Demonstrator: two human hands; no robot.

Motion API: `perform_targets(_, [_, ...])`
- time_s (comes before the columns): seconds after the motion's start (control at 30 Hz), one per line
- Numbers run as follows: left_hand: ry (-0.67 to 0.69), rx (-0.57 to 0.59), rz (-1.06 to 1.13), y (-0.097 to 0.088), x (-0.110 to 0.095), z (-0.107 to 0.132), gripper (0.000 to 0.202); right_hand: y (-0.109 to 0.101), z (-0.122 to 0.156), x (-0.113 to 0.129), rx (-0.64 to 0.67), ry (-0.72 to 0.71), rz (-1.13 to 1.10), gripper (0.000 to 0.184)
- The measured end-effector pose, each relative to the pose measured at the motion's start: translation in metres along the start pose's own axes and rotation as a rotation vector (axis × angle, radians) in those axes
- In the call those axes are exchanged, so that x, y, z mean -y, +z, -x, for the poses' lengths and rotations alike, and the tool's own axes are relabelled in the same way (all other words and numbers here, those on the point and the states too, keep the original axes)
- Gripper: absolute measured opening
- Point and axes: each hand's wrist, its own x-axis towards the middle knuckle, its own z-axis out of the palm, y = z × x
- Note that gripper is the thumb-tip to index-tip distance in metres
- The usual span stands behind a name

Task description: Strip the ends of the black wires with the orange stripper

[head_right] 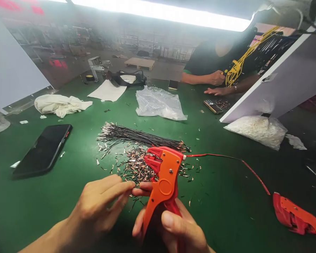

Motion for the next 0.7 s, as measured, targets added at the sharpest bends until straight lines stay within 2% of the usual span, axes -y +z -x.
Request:
perform_targets(0.1, [0.037,0.036,-0.060,-0.001,0.002,-0.001,0.019,-0.002,0.001,-0.001,0.040,0.013,-0.045,0.051])
perform_targets(0.17, [0.009,0.022,-0.013,-0.001,0.002,-0.003,0.020,-0.002,0.001,-0.002,0.034,0.019,-0.061,0.050])
perform_targets(0.23, [-0.136,0.002,0.102,-0.002,0.001,-0.005,0.016,-0.002,0.000,-0.001,0.036,0.022,-0.082,0.047])
perform_targets(0.3, [-0.385,0.024,0.275,-0.005,0.000,-0.010,0.013,-0.002,-0.001,0.001,0.052,0.035,-0.123,0.047])
perform_targets(0.37, [-0.629,0.067,0.502,-0.007,0.001,-0.015,0.018,-0.002,-0.002,0.003,0.074,0.048,-0.177,0.046])
perform_targets(0.43, [-0.784,0.077,0.724,-0.008,0.001,-0.018,0.025,-0.001,-0.003,0.003,0.084,0.045,-0.223,0.046])
perform_targets(0.57, [-0.995,0.087,1.041,-0.002,0.002,-0.014,0.039,0.001,-0.004,0.000,0.105,0.051,-0.245,0.044])
perform_targets(0.7, [-1.069,0.122,1.146,0.001,0.003,-0.011,0.048,0.002,-0.004,-0.003,0.145,0.081,-0.221,0.048])
